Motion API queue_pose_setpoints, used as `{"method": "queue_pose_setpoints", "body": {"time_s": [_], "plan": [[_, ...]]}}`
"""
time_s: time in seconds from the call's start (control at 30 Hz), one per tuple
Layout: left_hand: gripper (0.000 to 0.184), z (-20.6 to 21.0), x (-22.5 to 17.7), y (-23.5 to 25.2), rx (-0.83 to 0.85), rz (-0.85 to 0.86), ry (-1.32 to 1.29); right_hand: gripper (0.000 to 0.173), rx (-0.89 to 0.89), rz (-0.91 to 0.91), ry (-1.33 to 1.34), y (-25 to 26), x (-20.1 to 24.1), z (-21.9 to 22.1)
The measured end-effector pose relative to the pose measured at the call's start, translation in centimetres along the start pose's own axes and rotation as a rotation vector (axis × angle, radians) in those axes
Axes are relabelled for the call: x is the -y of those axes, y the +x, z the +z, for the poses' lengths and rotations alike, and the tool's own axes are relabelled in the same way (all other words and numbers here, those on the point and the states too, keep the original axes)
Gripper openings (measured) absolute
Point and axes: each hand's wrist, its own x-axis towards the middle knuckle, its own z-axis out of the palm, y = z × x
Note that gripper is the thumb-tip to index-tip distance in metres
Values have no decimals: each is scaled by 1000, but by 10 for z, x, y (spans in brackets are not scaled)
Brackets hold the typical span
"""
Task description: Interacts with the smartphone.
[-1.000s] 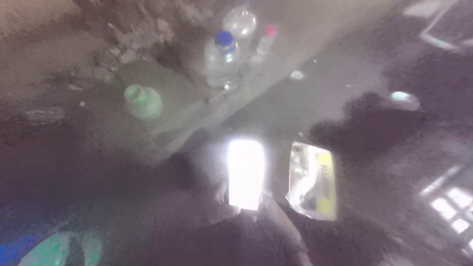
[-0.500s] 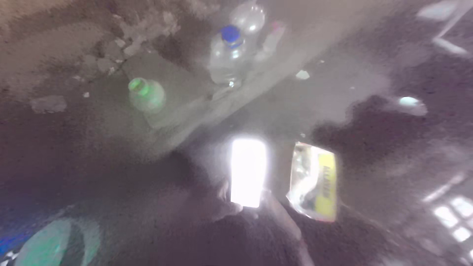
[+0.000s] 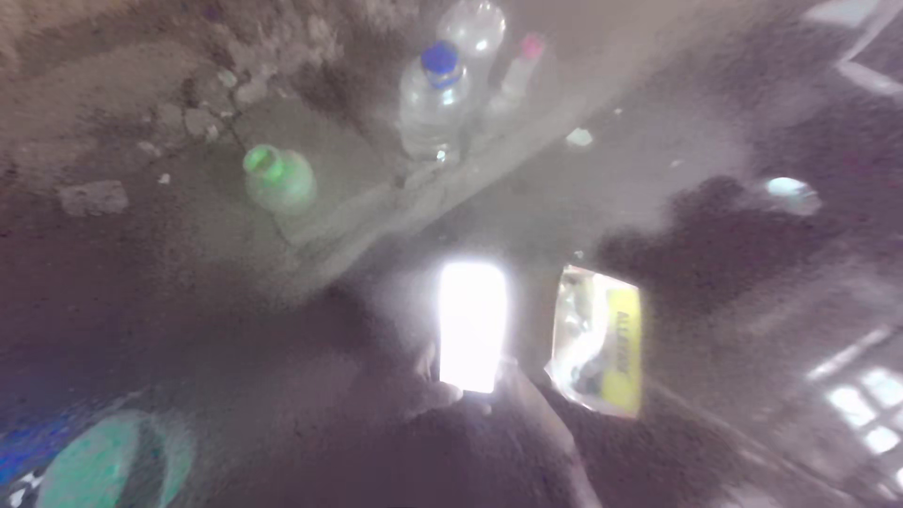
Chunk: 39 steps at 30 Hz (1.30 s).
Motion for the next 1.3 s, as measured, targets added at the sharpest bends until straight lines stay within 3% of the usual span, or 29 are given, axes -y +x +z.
{"method": "queue_pose_setpoints", "body": {"time_s": [0.23,0.43,0.6,0.73,0.93,1.03,1.2,1.3], "plan": [[85,-9,13,3,39,62,-72,40,-18,-36,-75,2,-6,4],[76,-9,-2,1,-33,-47,5,35,-18,55,61,7,-17,12],[82,-15,-6,1,-14,-32,-17,29,39,80,37,5,26,-5],[78,-26,-9,1,6,-41,-42,39,-87,-84,52,15,5,12],[72,-43,-13,-1,-7,-28,-75,42,-28,-4,79,33,12,16],[63,-53,-23,-1,-35,-87,-54,32,-17,79,27,40,28,16],[71,-78,-22,4,-16,-16,-66,35,-116,28,35,51,48,17],[75,-94,-29,7,11,-10,-80,32,-100,94,-17,59,69,15]]}}
